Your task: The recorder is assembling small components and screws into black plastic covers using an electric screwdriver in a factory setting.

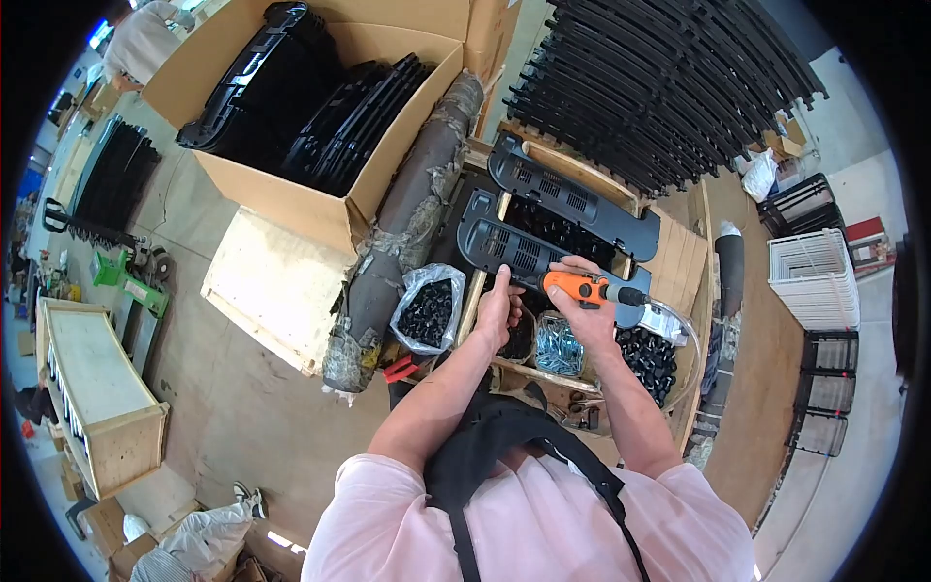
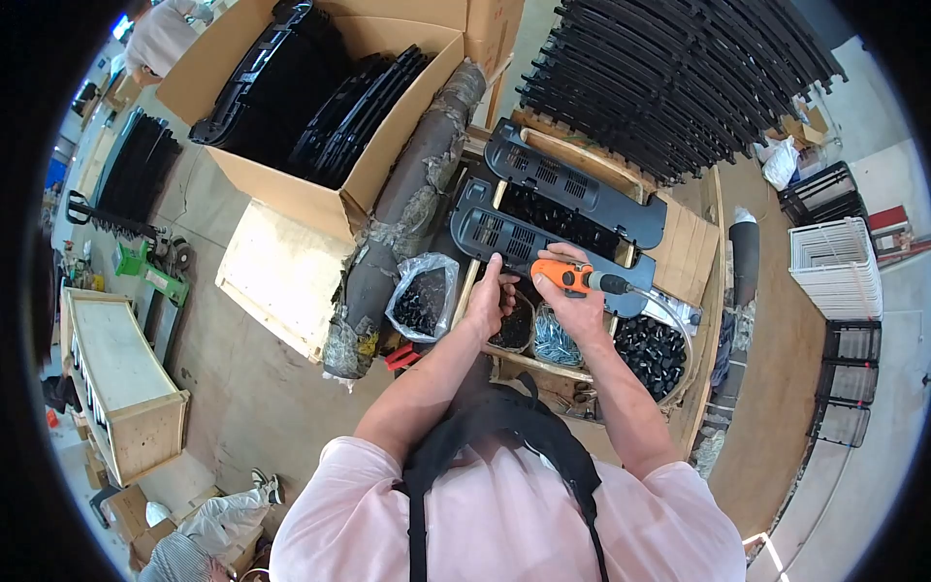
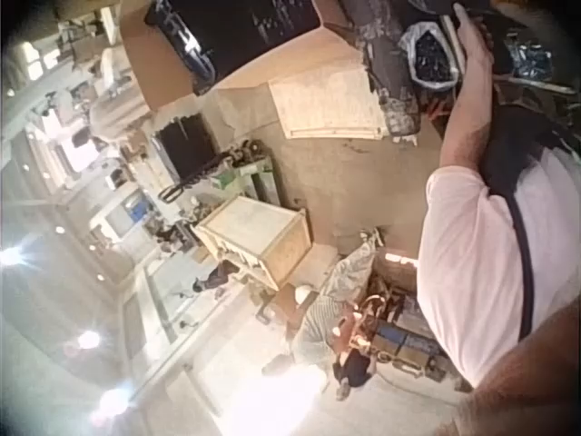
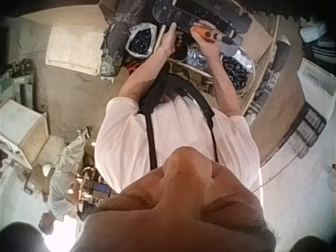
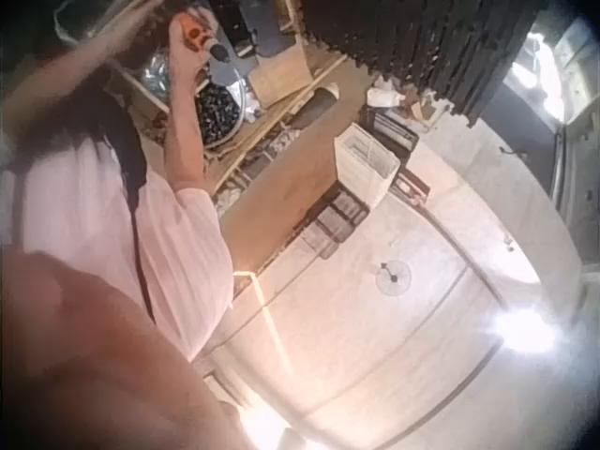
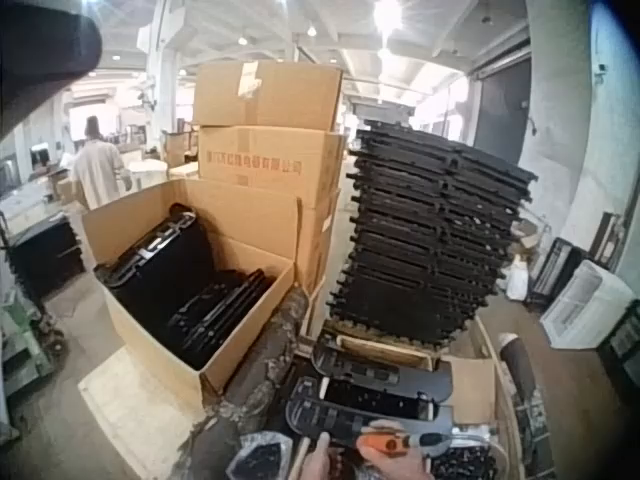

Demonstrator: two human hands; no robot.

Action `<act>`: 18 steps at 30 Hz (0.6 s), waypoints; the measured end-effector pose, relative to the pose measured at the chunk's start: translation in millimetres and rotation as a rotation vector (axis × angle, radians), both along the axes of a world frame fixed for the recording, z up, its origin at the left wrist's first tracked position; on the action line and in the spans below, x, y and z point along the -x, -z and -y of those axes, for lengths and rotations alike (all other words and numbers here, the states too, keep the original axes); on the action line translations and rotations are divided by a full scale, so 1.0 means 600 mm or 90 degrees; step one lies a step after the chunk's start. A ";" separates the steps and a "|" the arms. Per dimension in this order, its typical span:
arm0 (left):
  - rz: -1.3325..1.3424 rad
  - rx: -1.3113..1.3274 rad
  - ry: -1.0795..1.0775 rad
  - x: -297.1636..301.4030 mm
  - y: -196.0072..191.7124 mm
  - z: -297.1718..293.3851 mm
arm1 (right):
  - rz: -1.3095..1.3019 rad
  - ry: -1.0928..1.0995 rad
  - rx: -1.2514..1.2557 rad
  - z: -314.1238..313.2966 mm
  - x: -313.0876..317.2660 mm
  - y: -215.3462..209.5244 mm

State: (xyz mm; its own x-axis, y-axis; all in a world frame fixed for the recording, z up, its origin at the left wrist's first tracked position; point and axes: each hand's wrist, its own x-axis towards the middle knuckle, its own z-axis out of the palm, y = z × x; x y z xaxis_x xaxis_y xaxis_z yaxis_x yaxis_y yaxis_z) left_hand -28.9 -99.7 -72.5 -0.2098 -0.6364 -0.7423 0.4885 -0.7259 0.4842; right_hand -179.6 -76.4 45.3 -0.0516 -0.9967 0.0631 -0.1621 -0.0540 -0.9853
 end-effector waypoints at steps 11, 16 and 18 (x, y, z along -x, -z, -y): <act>0.036 0.064 -0.012 0.003 0.000 0.006 | -0.097 -0.033 -0.008 0.020 -0.024 -0.035; 0.055 0.059 0.010 0.003 -0.004 0.007 | -0.047 -0.008 -0.039 0.020 -0.018 -0.033; 0.055 0.064 0.009 0.004 -0.002 0.007 | -0.052 -0.020 -0.042 0.023 -0.015 -0.028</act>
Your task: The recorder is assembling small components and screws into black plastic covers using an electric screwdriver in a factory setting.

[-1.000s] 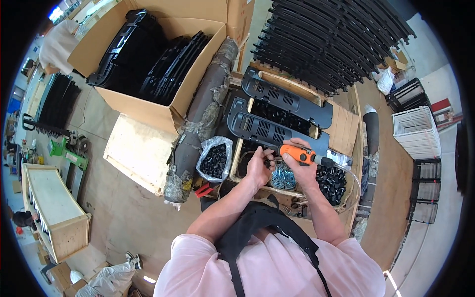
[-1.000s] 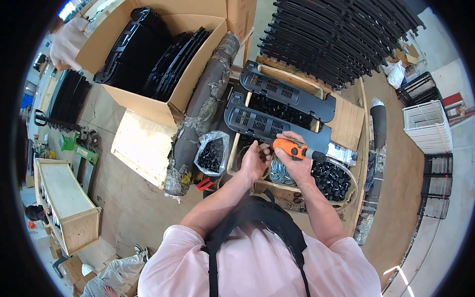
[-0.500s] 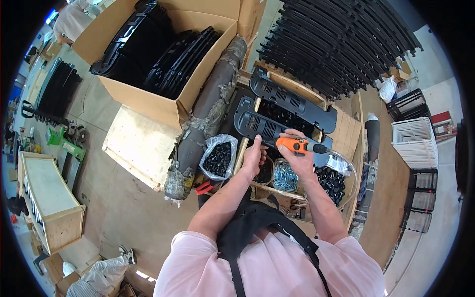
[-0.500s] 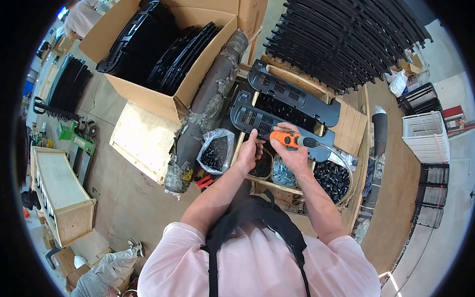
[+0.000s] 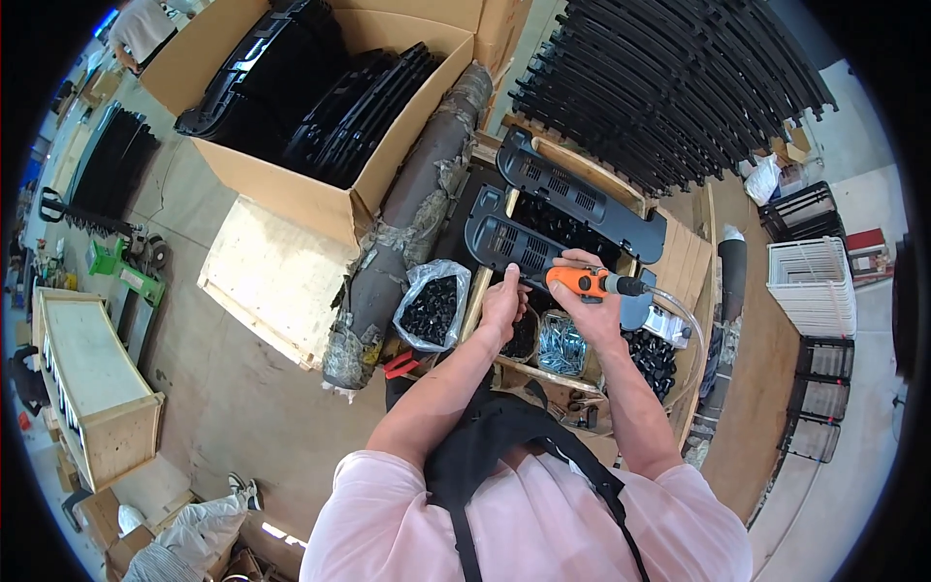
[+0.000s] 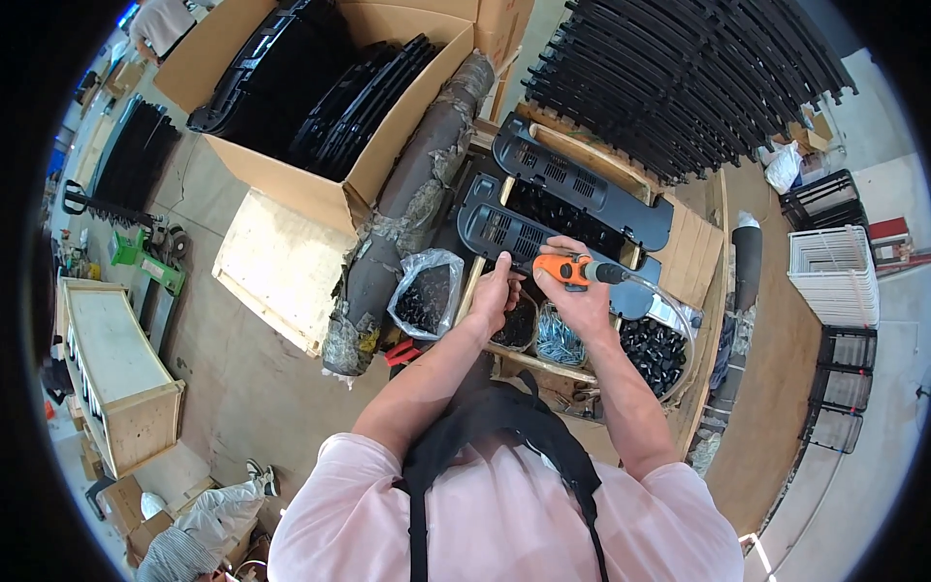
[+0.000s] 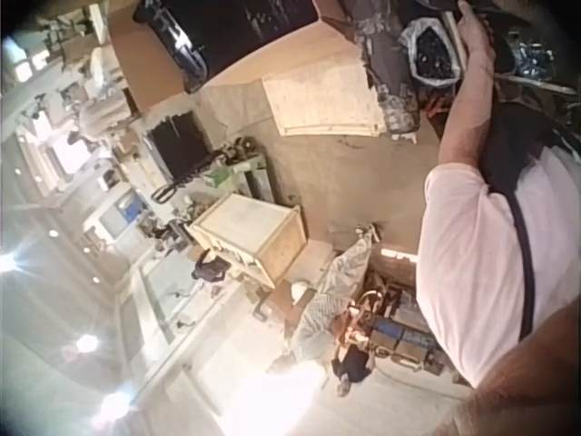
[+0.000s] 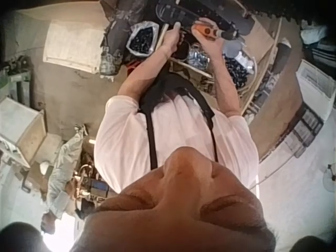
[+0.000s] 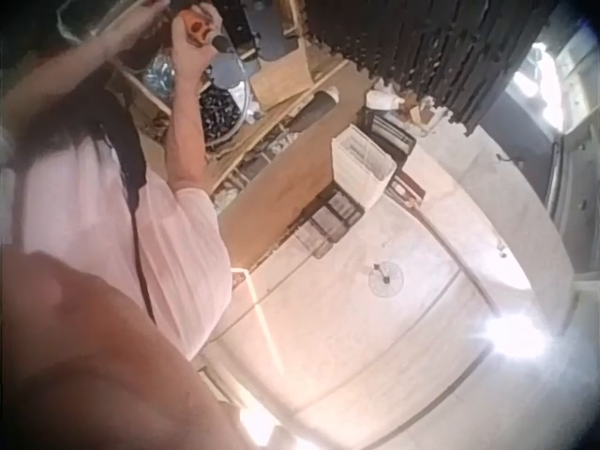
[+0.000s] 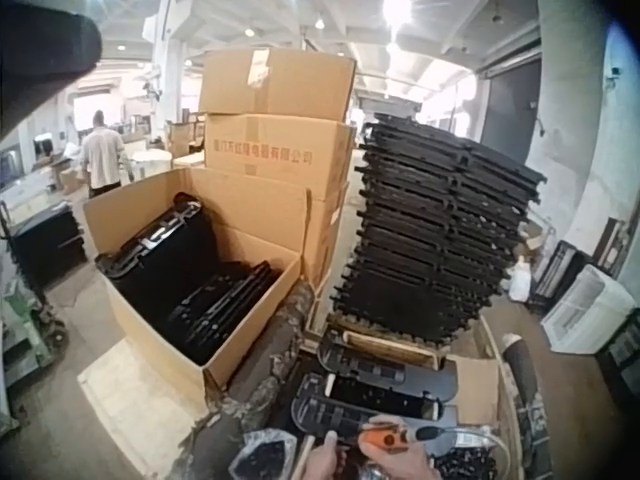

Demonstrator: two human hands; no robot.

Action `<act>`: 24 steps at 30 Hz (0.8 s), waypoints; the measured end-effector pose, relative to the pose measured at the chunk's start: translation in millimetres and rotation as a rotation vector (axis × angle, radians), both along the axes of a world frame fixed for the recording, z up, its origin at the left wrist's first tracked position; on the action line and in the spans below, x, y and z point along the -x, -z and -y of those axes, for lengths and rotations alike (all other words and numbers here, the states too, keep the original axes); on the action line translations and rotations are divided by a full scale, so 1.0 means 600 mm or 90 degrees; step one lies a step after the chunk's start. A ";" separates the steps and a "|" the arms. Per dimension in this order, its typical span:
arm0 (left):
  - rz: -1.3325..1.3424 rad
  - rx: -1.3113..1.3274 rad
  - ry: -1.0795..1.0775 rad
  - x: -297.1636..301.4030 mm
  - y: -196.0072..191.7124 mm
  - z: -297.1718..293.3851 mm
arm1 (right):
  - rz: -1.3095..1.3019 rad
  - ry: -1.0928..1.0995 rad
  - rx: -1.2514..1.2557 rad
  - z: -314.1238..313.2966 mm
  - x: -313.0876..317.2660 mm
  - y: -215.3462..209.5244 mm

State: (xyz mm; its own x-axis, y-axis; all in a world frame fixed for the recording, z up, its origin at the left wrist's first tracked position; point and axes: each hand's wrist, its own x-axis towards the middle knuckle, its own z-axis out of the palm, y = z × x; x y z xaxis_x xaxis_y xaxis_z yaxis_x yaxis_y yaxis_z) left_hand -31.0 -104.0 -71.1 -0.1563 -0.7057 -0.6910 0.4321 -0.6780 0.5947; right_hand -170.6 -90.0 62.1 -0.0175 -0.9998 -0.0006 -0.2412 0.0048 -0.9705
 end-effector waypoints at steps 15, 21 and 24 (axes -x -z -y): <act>0.030 0.018 -0.055 0.014 0.004 0.002 | -0.163 -0.061 0.003 0.027 -0.006 0.007; 0.031 0.034 -0.049 0.008 0.007 0.003 | -0.122 -0.090 0.011 0.011 -0.006 -0.019; 0.010 0.038 -0.012 0.001 0.002 -0.004 | 0.007 -0.049 0.029 0.001 0.003 -0.023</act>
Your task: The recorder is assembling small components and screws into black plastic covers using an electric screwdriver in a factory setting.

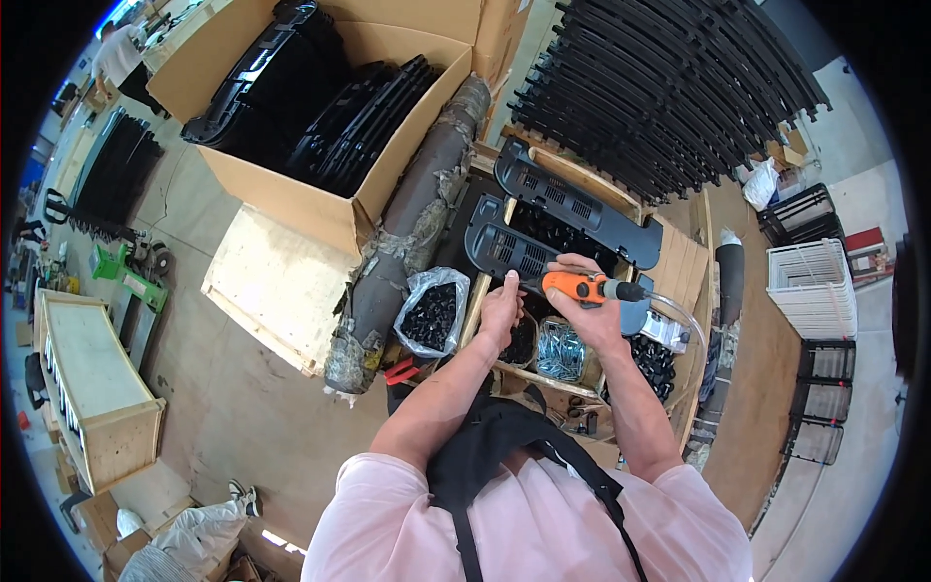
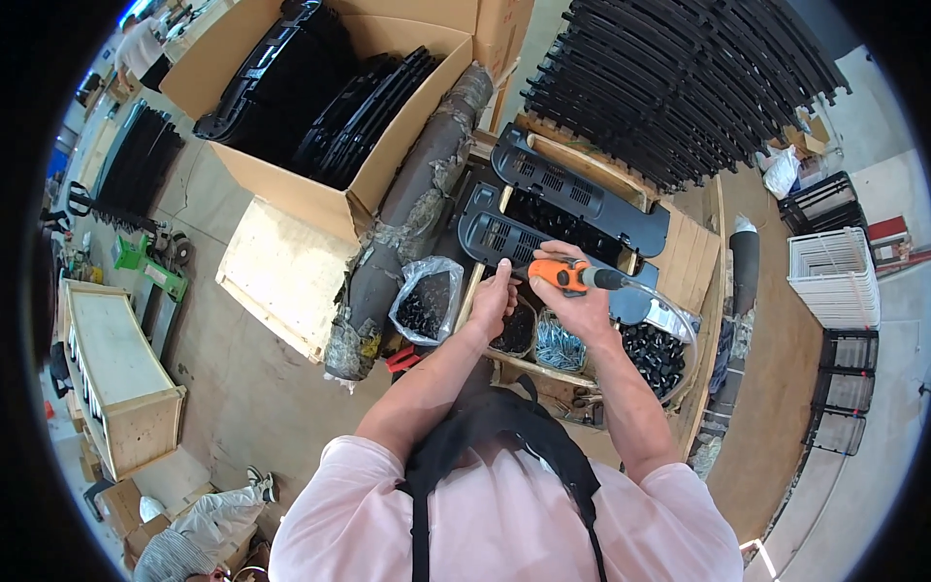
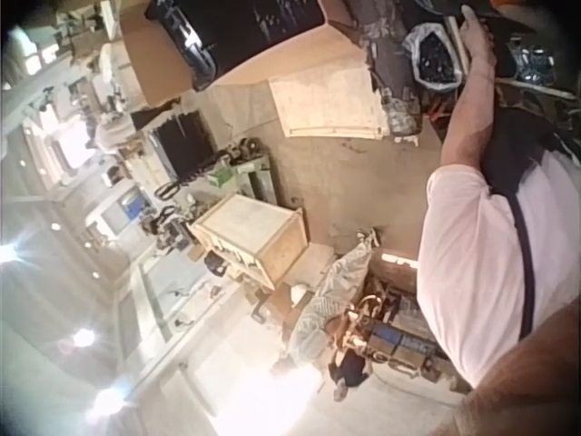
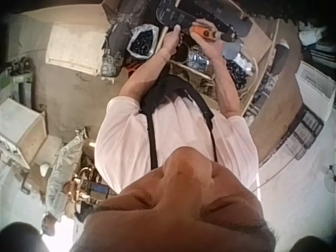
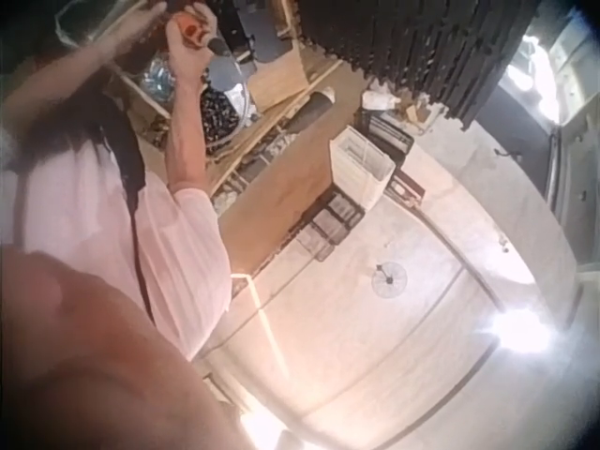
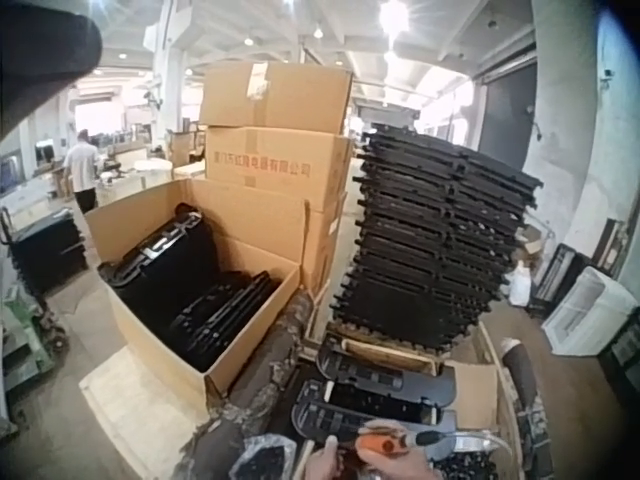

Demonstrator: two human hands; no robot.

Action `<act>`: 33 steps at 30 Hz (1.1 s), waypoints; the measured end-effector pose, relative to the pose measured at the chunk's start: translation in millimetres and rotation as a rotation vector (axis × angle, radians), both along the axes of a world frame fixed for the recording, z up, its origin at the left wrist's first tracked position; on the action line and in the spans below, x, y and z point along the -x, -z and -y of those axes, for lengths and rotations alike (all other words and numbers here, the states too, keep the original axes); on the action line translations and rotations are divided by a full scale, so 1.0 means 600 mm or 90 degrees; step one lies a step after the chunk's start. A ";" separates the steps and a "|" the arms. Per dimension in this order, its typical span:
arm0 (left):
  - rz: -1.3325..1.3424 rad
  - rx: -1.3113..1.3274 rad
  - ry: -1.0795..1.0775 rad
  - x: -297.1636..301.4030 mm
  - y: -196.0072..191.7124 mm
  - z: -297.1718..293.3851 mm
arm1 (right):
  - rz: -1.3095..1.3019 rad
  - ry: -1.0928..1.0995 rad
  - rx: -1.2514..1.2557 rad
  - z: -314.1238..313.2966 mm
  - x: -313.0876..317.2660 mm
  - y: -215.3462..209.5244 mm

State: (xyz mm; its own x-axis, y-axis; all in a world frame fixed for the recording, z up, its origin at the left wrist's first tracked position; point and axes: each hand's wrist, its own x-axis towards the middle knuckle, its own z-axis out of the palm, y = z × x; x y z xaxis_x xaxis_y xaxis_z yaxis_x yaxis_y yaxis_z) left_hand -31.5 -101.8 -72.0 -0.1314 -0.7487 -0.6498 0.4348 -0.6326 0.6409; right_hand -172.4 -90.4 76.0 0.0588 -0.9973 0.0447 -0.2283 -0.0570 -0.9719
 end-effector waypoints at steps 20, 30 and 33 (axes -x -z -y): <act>-0.316 -0.020 -0.016 -0.042 0.004 -0.051 | 0.162 0.081 -0.038 -0.038 0.034 -0.001; -0.424 -0.089 -0.071 -0.039 -0.002 -0.051 | 0.189 0.082 -0.053 -0.043 0.034 0.002; -0.427 -0.090 -0.089 -0.033 0.002 -0.048 | 0.195 0.073 -0.053 -0.044 0.031 0.004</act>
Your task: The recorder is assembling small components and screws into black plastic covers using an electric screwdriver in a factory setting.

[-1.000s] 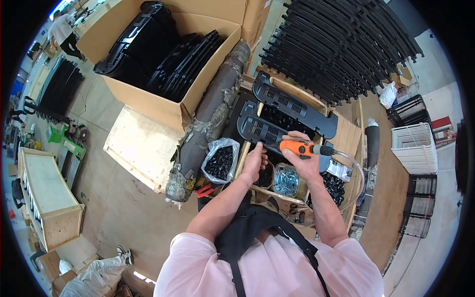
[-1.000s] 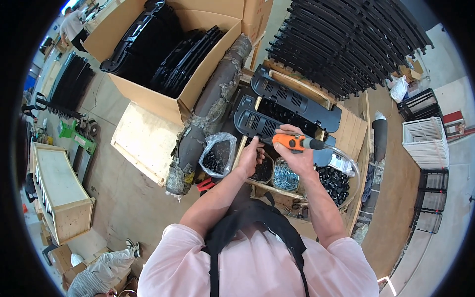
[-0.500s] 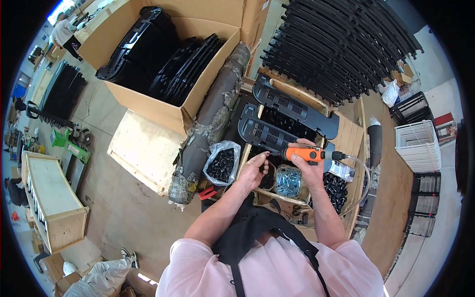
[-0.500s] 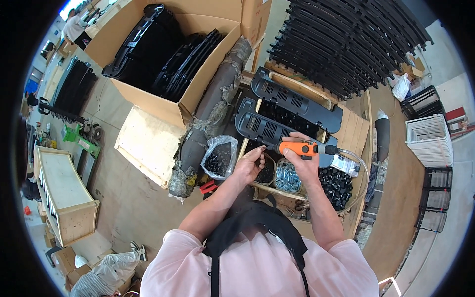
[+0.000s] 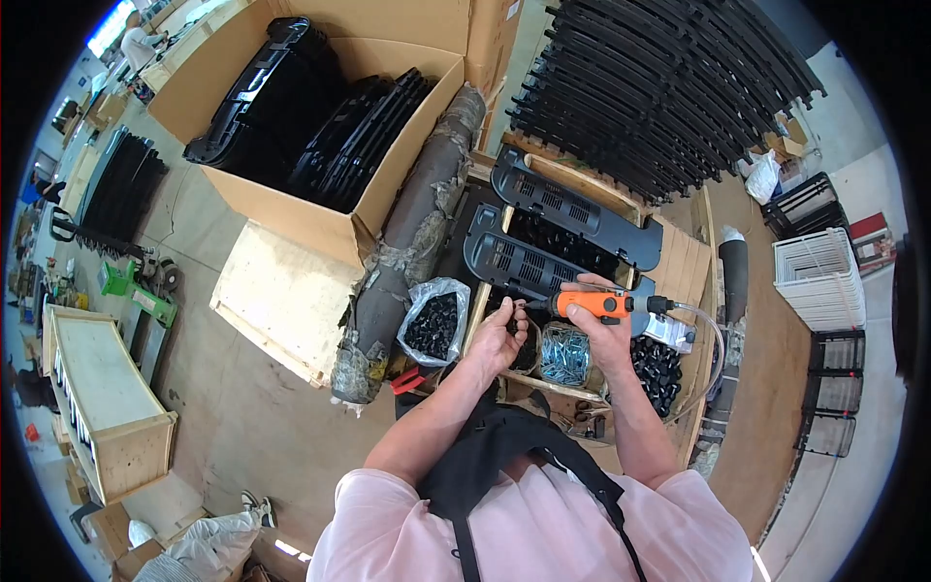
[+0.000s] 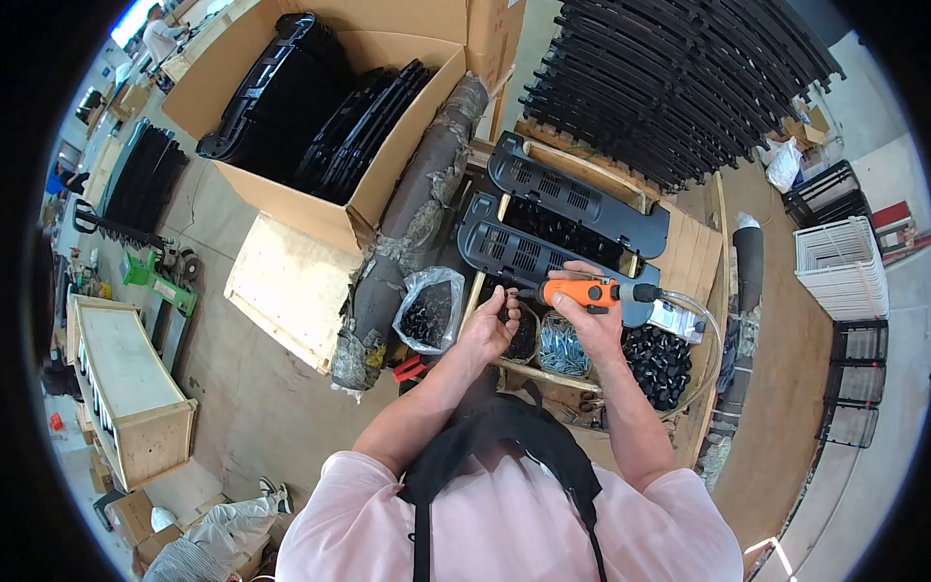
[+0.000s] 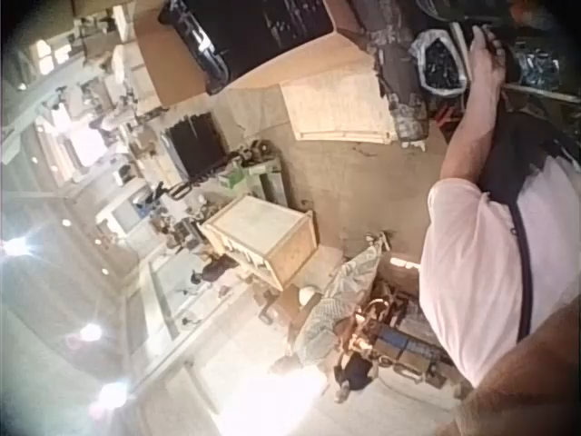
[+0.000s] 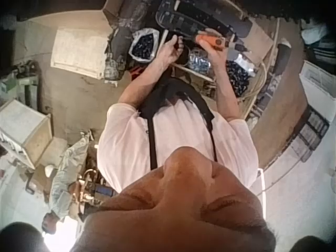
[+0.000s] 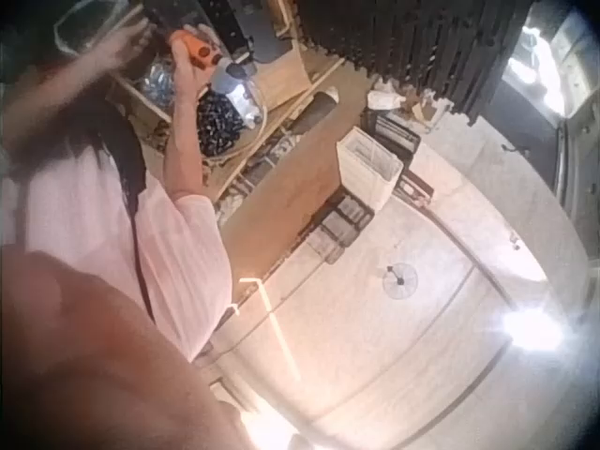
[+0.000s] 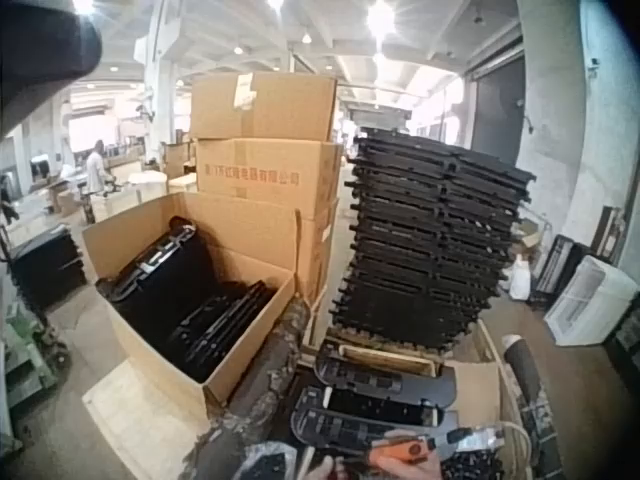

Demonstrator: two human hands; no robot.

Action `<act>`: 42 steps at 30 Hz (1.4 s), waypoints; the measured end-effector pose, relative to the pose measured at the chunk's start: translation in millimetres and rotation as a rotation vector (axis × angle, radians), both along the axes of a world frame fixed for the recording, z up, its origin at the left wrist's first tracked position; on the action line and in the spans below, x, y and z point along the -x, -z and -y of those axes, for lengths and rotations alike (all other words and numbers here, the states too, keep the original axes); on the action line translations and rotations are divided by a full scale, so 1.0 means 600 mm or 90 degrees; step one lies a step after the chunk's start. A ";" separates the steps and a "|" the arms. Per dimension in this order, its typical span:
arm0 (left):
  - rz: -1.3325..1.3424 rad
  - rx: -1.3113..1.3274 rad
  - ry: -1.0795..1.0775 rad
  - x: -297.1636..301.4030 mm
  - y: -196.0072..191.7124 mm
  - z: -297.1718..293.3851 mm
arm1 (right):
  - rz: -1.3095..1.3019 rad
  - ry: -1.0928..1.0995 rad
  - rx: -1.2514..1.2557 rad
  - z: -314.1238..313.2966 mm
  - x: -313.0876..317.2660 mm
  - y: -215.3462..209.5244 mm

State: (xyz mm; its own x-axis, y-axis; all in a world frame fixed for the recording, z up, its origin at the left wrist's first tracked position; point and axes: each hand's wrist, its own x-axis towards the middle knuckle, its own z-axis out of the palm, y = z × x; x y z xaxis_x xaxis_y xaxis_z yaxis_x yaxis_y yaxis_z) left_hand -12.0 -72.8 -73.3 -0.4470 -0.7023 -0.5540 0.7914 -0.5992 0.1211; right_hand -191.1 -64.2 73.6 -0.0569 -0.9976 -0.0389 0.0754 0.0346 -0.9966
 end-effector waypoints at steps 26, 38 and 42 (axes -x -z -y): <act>0.224 0.010 0.099 0.024 -0.013 0.011 | -0.100 0.005 0.030 0.049 -0.044 0.010; 0.373 0.068 0.121 0.033 -0.003 0.051 | -0.146 -0.025 0.010 0.071 -0.072 0.017; 0.404 0.101 0.117 0.035 0.004 0.054 | -0.249 -0.091 0.037 0.085 -0.085 0.014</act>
